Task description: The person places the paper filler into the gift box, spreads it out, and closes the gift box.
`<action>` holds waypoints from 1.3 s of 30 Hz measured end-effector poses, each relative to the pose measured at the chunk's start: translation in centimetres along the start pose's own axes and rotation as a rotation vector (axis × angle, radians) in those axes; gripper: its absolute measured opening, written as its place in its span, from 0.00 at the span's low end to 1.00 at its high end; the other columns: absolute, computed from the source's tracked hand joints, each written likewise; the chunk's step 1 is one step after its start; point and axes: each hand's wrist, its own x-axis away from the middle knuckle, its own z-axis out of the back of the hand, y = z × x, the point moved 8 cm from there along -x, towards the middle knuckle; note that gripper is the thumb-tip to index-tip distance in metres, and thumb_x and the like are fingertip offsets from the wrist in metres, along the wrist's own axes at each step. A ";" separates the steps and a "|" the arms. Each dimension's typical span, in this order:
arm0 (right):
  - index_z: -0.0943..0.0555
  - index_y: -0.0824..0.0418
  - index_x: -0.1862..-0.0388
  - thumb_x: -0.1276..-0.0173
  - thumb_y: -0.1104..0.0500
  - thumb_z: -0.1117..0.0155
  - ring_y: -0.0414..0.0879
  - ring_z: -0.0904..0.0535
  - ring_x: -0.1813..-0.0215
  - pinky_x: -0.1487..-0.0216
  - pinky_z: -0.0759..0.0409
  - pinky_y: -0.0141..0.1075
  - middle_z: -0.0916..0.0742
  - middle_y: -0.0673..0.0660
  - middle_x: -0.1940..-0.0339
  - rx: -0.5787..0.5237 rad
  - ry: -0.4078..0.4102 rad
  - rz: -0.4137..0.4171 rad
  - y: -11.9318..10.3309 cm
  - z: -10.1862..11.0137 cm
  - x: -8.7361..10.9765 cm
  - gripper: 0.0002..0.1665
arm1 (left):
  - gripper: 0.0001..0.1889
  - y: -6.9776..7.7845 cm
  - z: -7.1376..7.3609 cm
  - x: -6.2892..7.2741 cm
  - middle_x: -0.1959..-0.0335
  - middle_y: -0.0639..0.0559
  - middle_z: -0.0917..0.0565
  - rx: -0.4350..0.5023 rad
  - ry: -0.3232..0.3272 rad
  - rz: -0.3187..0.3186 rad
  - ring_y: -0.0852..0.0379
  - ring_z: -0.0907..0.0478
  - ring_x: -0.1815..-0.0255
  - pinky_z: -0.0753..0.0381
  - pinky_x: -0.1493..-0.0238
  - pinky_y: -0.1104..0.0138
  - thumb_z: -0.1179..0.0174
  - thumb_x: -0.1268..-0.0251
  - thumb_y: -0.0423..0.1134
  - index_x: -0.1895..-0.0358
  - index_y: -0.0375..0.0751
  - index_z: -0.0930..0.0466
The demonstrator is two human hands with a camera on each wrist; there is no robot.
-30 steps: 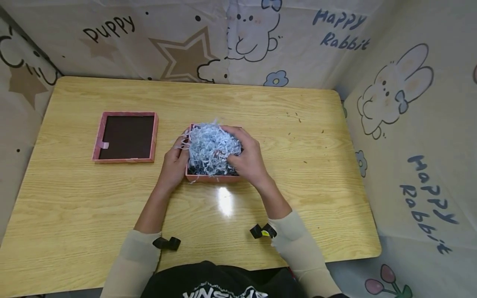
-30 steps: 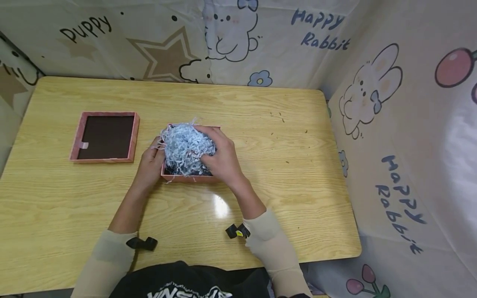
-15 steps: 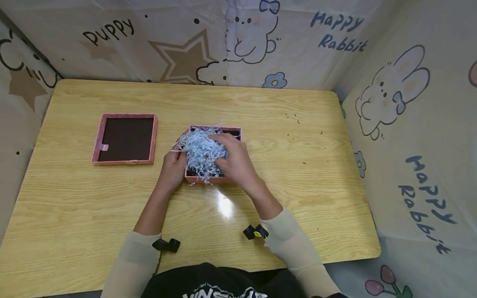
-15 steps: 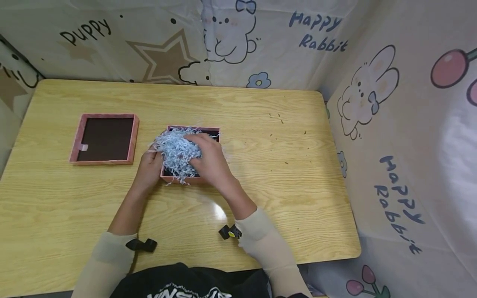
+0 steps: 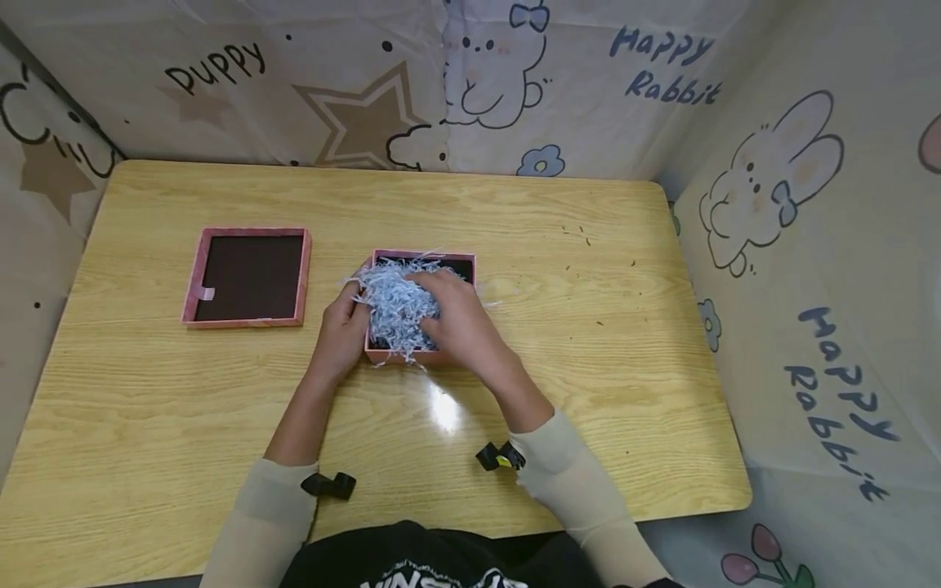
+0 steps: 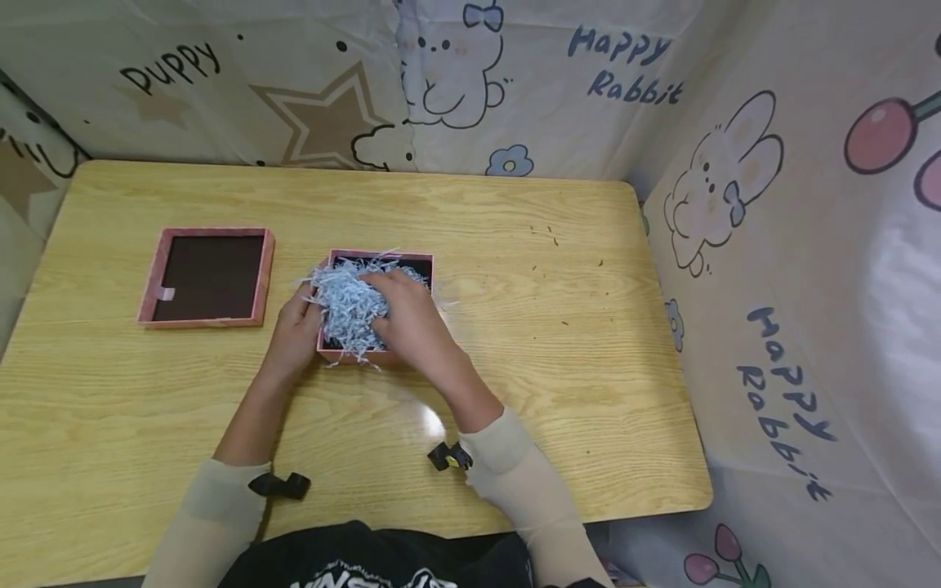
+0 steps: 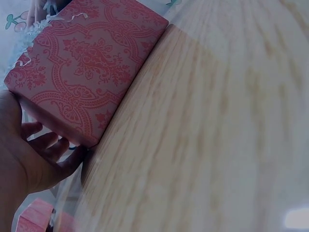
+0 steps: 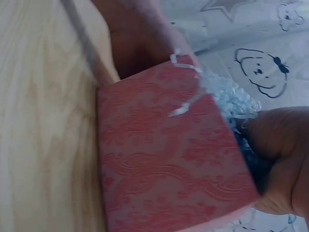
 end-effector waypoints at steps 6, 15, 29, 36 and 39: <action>0.33 0.55 0.17 0.35 0.71 0.26 0.54 0.30 0.24 0.24 0.32 0.52 0.25 0.57 0.23 -0.059 -0.087 0.022 -0.7 1.9 1.4 0.49 | 0.26 0.3 -0.2 -0.1 0.21 0.48 0.29 0.069 -0.024 -0.050 0.53 0.36 0.20 0.40 0.19 0.59 0.55 0.17 0.32 0.21 0.39 0.31; 0.37 0.52 0.15 0.38 0.59 0.16 0.49 0.35 0.19 0.21 0.33 0.49 0.30 0.54 0.19 -0.171 -0.119 0.134 -1.1 5.6 2.8 0.57 | 0.26 2.1 -0.4 0.2 0.16 0.46 0.37 0.077 -0.056 -0.052 0.50 0.44 0.15 0.46 0.16 0.57 0.56 0.14 0.34 0.19 0.35 0.36; 0.18 0.66 0.33 0.35 0.68 0.22 0.48 0.22 0.30 0.28 0.24 0.43 0.16 0.59 0.35 -0.552 0.009 0.305 -1.6 4.1 1.6 0.31 | 0.26 0.1 -0.2 -0.2 0.18 0.54 0.33 0.085 -0.037 -0.059 0.56 0.39 0.18 0.43 0.18 0.60 0.55 0.15 0.34 0.19 0.43 0.33; 0.12 0.61 0.43 0.31 0.66 0.24 0.45 0.19 0.35 0.30 0.24 0.35 0.12 0.55 0.42 -0.388 0.033 0.241 -1.2 1.8 0.0 0.18 | 0.21 -0.4 0.0 0.0 0.30 0.38 0.22 0.037 -0.019 0.020 0.50 0.27 0.30 0.32 0.26 0.56 0.55 0.16 0.32 0.28 0.31 0.27; 0.11 0.61 0.45 0.30 0.67 0.25 0.46 0.18 0.37 0.31 0.24 0.35 0.11 0.55 0.43 -0.358 0.040 0.208 -1.0 1.4 -0.4 0.15 | 0.18 -0.4 0.0 0.0 0.35 0.38 0.20 0.016 -0.014 0.031 0.52 0.27 0.38 0.30 0.34 0.64 0.55 0.16 0.34 0.34 0.31 0.25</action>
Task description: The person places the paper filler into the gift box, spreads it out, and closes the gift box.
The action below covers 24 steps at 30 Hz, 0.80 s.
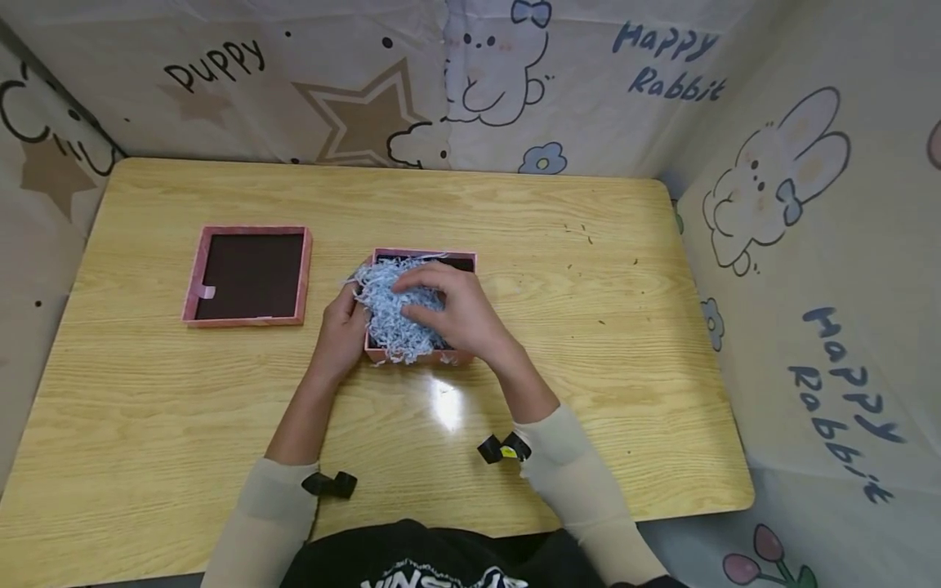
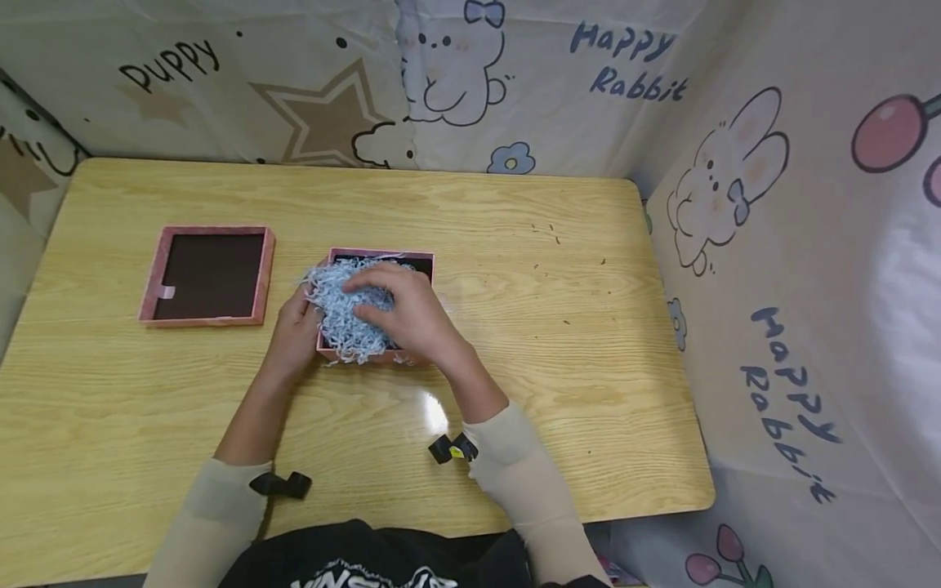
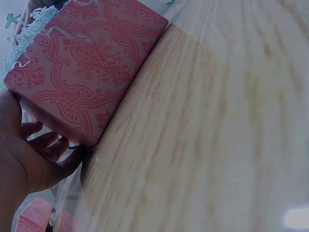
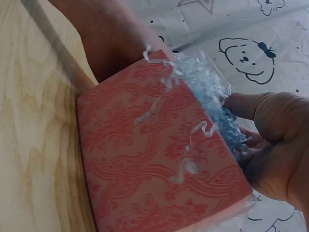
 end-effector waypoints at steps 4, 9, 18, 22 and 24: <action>0.10 0.61 0.46 0.29 0.67 0.27 0.45 0.17 0.39 0.36 0.21 0.34 0.10 0.54 0.45 0.024 0.012 -0.048 0.7 -0.4 -0.2 0.14 | 0.18 0.2 0.0 -0.1 0.35 0.41 0.20 -0.001 0.002 -0.020 0.54 0.28 0.38 0.30 0.35 0.67 0.55 0.15 0.36 0.33 0.34 0.24; 0.11 0.60 0.45 0.27 0.67 0.29 0.46 0.16 0.40 0.37 0.19 0.37 0.10 0.54 0.46 0.087 -0.009 -0.118 1.6 -1.1 -0.5 0.14 | 0.24 0.3 -0.2 -0.1 0.24 0.44 0.27 -0.003 -0.019 -0.044 0.51 0.32 0.25 0.36 0.21 0.53 0.54 0.13 0.42 0.22 0.43 0.30; 0.10 0.59 0.45 0.28 0.67 0.30 0.46 0.18 0.56 0.51 0.20 0.37 0.11 0.56 0.42 0.200 -0.026 -0.266 2.8 -1.9 -1.0 0.15 | 0.28 0.6 -0.4 0.0 0.18 0.51 0.33 0.015 -0.058 -0.034 0.53 0.39 0.18 0.41 0.18 0.50 0.53 0.13 0.52 0.16 0.58 0.37; 0.10 0.59 0.46 0.30 0.69 0.30 0.48 0.19 0.61 0.57 0.22 0.36 0.10 0.57 0.43 0.233 -0.025 -0.335 3.5 -2.2 -1.3 0.15 | 0.29 0.4 -0.4 0.0 0.17 0.54 0.36 0.019 -0.055 -0.027 0.53 0.41 0.17 0.43 0.18 0.49 0.53 0.13 0.53 0.15 0.60 0.40; 0.10 0.59 0.48 0.31 0.70 0.29 0.49 0.19 0.58 0.56 0.23 0.36 0.10 0.57 0.43 0.254 -0.019 -0.363 3.9 -2.2 -1.5 0.15 | 0.29 0.4 -0.4 0.0 0.16 0.56 0.37 0.018 -0.056 -0.025 0.53 0.43 0.16 0.43 0.17 0.49 0.53 0.13 0.54 0.15 0.62 0.41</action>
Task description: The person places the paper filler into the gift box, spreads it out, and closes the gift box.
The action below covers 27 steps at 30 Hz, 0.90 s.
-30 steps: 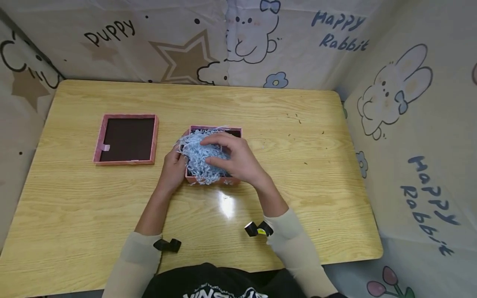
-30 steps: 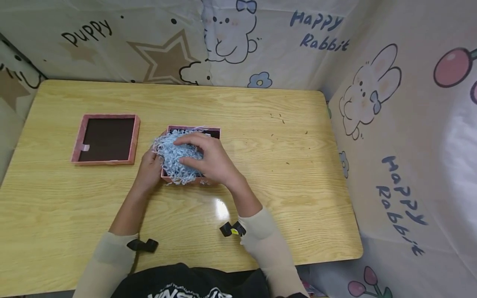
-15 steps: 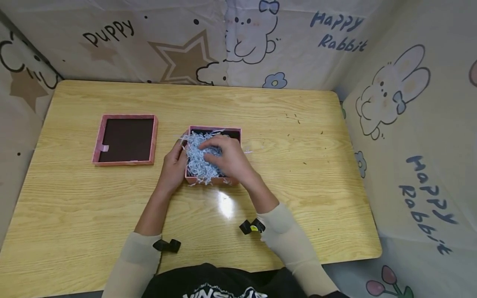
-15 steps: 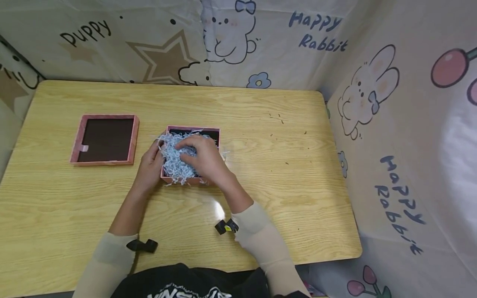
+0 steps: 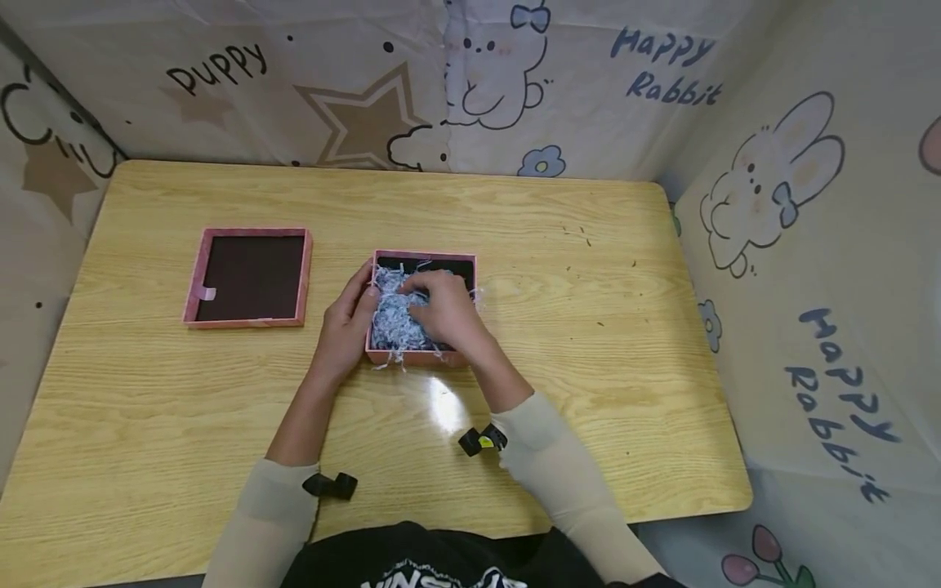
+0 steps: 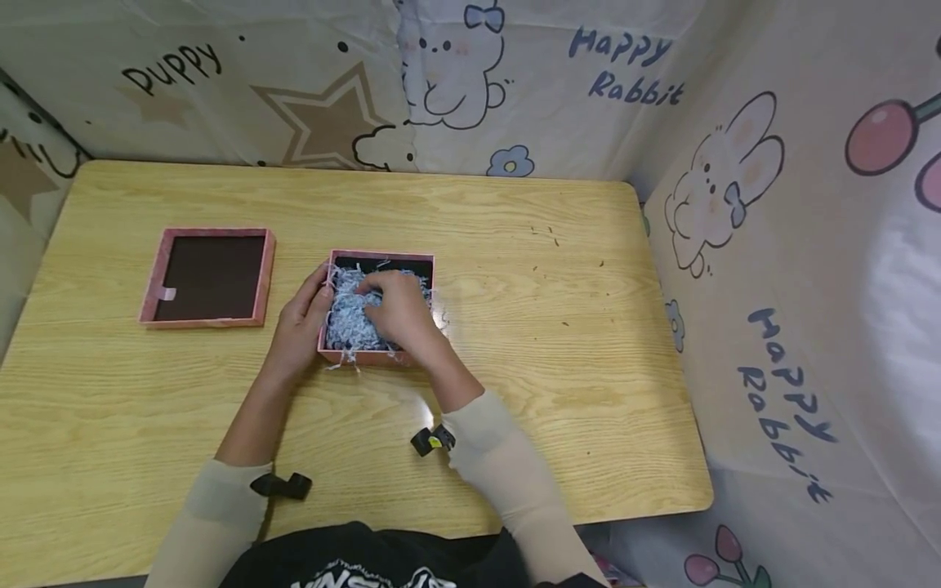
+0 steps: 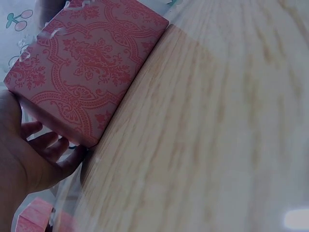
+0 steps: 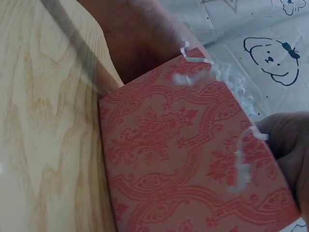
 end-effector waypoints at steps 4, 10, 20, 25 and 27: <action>0.09 0.59 0.49 0.32 0.71 0.29 0.49 0.20 0.56 0.57 0.24 0.35 0.09 0.57 0.44 0.002 0.016 -0.020 0.2 -0.1 -0.2 0.15 | 0.28 -0.1 0.0 0.0 0.17 0.58 0.37 0.001 -0.001 -0.009 0.54 0.43 0.16 0.43 0.17 0.50 0.53 0.13 0.55 0.16 0.66 0.41; 0.11 0.57 0.43 0.27 0.65 0.29 0.48 0.16 0.53 0.49 0.19 0.38 0.11 0.54 0.40 -0.026 0.028 0.018 -0.8 1.3 0.6 0.16 | 0.28 -0.3 0.0 0.0 0.17 0.56 0.36 0.015 -0.001 -0.003 0.54 0.41 0.17 0.41 0.18 0.50 0.53 0.13 0.55 0.16 0.66 0.40; 0.16 0.65 0.37 0.30 0.65 0.25 0.50 0.20 0.32 0.28 0.25 0.38 0.13 0.59 0.38 -0.428 0.100 0.116 -2.1 5.6 2.8 0.23 | 0.28 -0.1 -0.1 -0.1 0.17 0.53 0.37 0.030 -0.005 0.014 0.53 0.41 0.17 0.43 0.18 0.53 0.53 0.12 0.45 0.15 0.57 0.42; 0.19 0.70 0.36 0.32 0.71 0.25 0.56 0.19 0.33 0.31 0.20 0.42 0.16 0.65 0.37 -0.675 -0.004 0.205 -2.7 5.3 3.7 0.26 | 0.29 -0.1 -0.2 -0.3 0.17 0.52 0.36 0.017 0.002 0.014 0.51 0.40 0.17 0.42 0.18 0.51 0.53 0.12 0.45 0.14 0.56 0.42; 0.20 0.71 0.36 0.34 0.72 0.25 0.56 0.19 0.33 0.32 0.20 0.45 0.16 0.65 0.37 -0.712 -0.050 0.227 -2.9 4.8 3.8 0.27 | 0.28 -0.2 -0.2 -0.3 0.17 0.52 0.35 0.019 0.007 0.008 0.52 0.39 0.18 0.41 0.18 0.52 0.53 0.12 0.46 0.15 0.57 0.41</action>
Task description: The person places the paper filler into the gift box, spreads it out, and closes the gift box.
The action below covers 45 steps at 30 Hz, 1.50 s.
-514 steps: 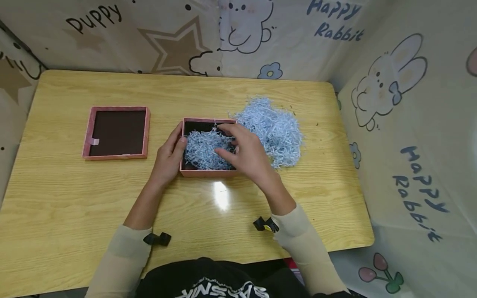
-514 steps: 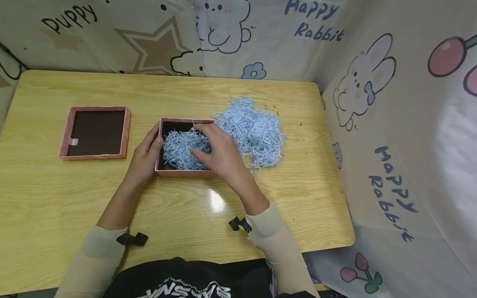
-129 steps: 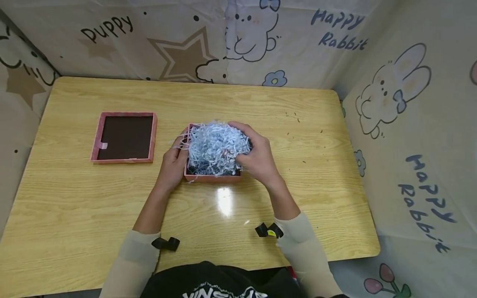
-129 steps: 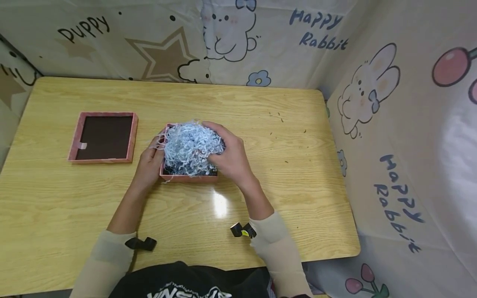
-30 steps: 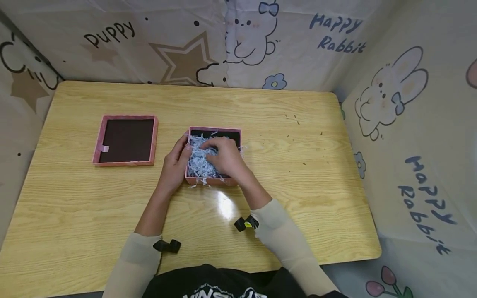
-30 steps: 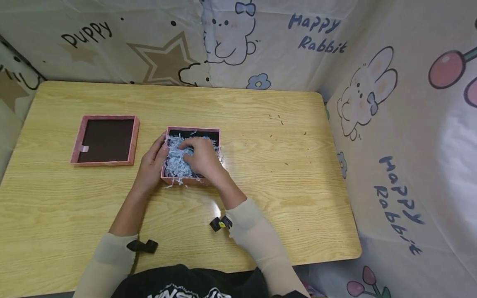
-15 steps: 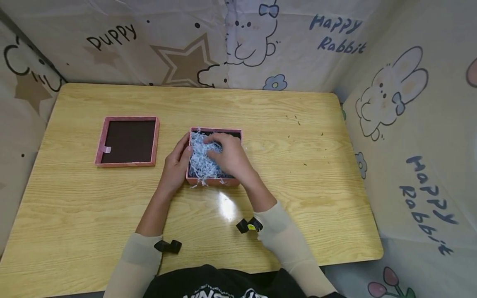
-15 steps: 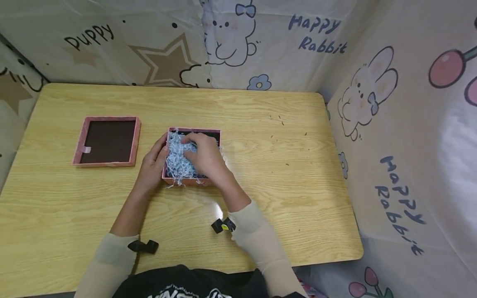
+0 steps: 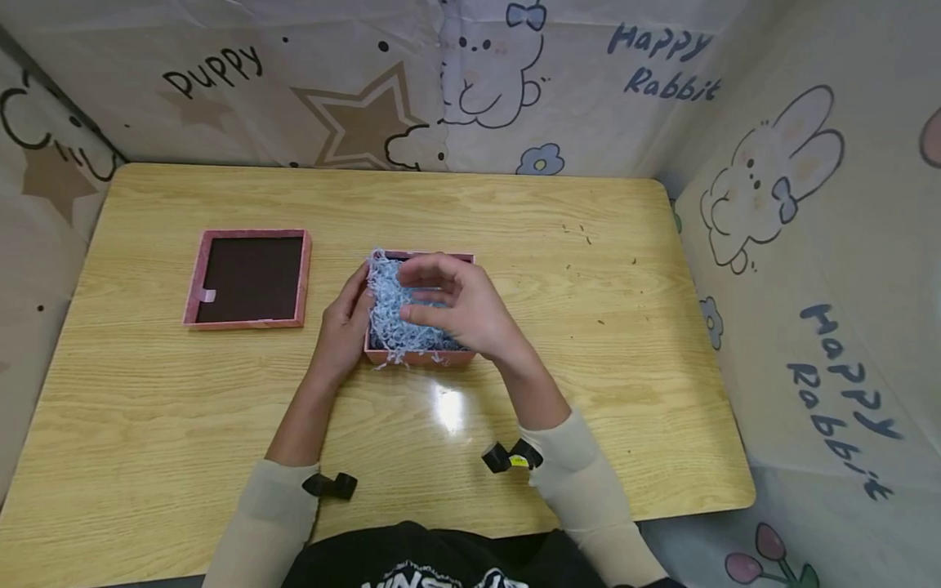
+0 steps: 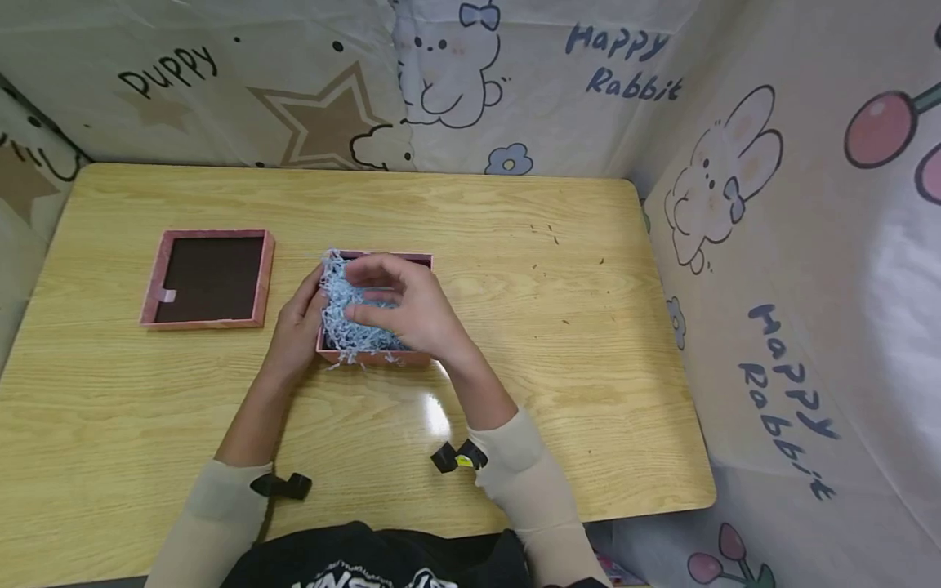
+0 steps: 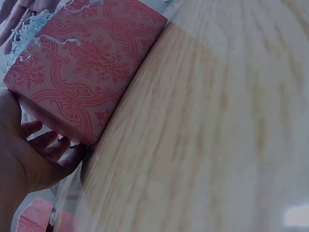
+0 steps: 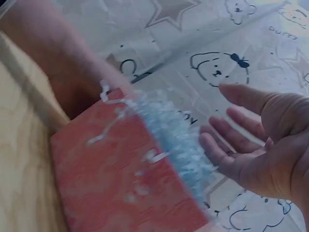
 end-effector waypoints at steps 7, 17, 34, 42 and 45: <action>0.21 0.74 0.38 0.34 0.77 0.29 0.61 0.18 0.36 0.35 0.18 0.50 0.15 0.69 0.40 -0.141 -0.059 -0.023 1.9 -1.2 -0.3 0.25 | 0.28 -0.1 0.1 0.1 0.18 0.52 0.34 0.009 -0.002 -0.002 0.54 0.38 0.18 0.39 0.19 0.54 0.54 0.12 0.48 0.15 0.57 0.40; 0.17 0.70 0.39 0.33 0.72 0.26 0.49 0.14 0.48 0.42 0.15 0.39 0.11 0.61 0.49 0.134 -0.166 -0.123 4.7 -2.2 -1.4 0.24 | 0.29 0.2 0.2 0.1 0.18 0.49 0.35 -0.012 0.009 -0.019 0.52 0.40 0.18 0.42 0.18 0.52 0.52 0.12 0.51 0.15 0.54 0.40; 0.17 0.66 0.37 0.36 0.68 0.21 0.50 0.14 0.48 0.45 0.16 0.35 0.12 0.59 0.49 0.333 -0.154 -0.353 7.1 -2.6 -2.2 0.28 | 0.27 0.5 0.1 0.2 0.19 0.53 0.32 0.002 0.004 -0.034 0.53 0.36 0.20 0.38 0.20 0.50 0.53 0.12 0.51 0.16 0.63 0.38; 0.18 0.66 0.38 0.38 0.65 0.18 0.51 0.16 0.44 0.40 0.19 0.34 0.12 0.59 0.48 0.468 -0.207 -0.364 7.4 -3.2 -2.7 0.30 | 0.26 0.5 0.2 0.2 0.20 0.52 0.30 0.013 0.010 -0.047 0.52 0.34 0.22 0.37 0.22 0.50 0.53 0.12 0.50 0.17 0.63 0.37; 0.18 0.65 0.36 0.37 0.63 0.18 0.50 0.17 0.43 0.39 0.20 0.35 0.12 0.58 0.47 0.517 -0.229 -0.368 7.5 -3.3 -2.7 0.31 | 0.26 0.4 0.2 0.2 0.20 0.52 0.31 0.010 0.008 -0.052 0.52 0.35 0.21 0.37 0.21 0.50 0.53 0.12 0.50 0.17 0.62 0.37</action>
